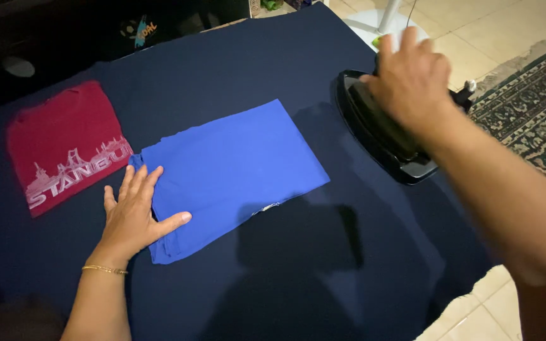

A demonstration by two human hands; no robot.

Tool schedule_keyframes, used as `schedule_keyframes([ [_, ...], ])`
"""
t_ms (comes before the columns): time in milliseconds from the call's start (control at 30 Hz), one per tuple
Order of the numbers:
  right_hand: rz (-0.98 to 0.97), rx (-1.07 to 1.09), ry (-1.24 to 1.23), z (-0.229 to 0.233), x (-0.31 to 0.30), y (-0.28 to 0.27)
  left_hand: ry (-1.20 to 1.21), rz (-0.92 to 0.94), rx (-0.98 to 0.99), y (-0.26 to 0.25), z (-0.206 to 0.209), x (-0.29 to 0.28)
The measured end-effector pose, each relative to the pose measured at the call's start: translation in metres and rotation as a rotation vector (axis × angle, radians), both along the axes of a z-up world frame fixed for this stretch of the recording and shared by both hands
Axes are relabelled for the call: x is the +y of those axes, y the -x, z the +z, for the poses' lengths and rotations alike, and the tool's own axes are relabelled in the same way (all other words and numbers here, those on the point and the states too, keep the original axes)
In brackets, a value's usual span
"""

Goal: The person irons a blue t-shirt on a dark blue ironing board. They smooth the fabric, use a black iron to press the shirt, fold it, and iron the folded edges. A red t-shirt and other clothes are visible nearby.

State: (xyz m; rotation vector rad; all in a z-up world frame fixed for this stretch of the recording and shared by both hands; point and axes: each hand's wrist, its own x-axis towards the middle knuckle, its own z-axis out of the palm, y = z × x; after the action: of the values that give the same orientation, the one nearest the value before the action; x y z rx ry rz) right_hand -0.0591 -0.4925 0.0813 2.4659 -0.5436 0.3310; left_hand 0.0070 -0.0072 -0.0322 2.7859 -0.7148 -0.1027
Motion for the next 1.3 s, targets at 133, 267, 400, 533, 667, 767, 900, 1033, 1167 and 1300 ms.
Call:
schedule_keyframes([
  [133,0.358,-0.246,0.128,-0.022,0.033,0.001,-0.016,-0.006,-0.06,-0.001,-0.004,0.001],
  [267,0.471,-0.158,0.07,-0.028,0.069,0.005,0.046,0.001,-0.015,0.006,0.002,0.001],
  [400,0.61,-0.091,-0.109,-0.061,0.077,-0.012,0.182,-0.056,-0.066,0.015,0.012,-0.001],
  [533,0.69,0.061,-0.222,-0.068,0.09,-0.007,0.36,-0.176,-0.079,0.001,0.004,0.012],
  [667,0.863,0.325,-0.459,-0.062,0.102,-0.001,0.187,-0.279,0.177,0.016,0.04,0.013],
  [767,0.843,0.474,-0.567,-0.043,0.115,0.006,-0.004,-0.233,0.347,0.031,0.062,0.002],
  [900,0.782,0.558,-0.517,-0.047,0.116,0.009,-0.092,-0.212,0.344,0.039,0.071,-0.005],
  [1033,0.906,0.495,-0.432,-0.054,0.133,0.016,-0.069,-0.266,0.095,0.021,0.03,-0.002],
  [1167,1.011,0.468,-0.415,-0.079,0.141,0.001,0.176,-0.328,-0.356,-0.004,-0.013,-0.002],
  [1300,1.103,0.265,-0.329,-0.096,0.136,-0.027,0.517,-0.18,-0.327,-0.02,-0.022,0.005],
])
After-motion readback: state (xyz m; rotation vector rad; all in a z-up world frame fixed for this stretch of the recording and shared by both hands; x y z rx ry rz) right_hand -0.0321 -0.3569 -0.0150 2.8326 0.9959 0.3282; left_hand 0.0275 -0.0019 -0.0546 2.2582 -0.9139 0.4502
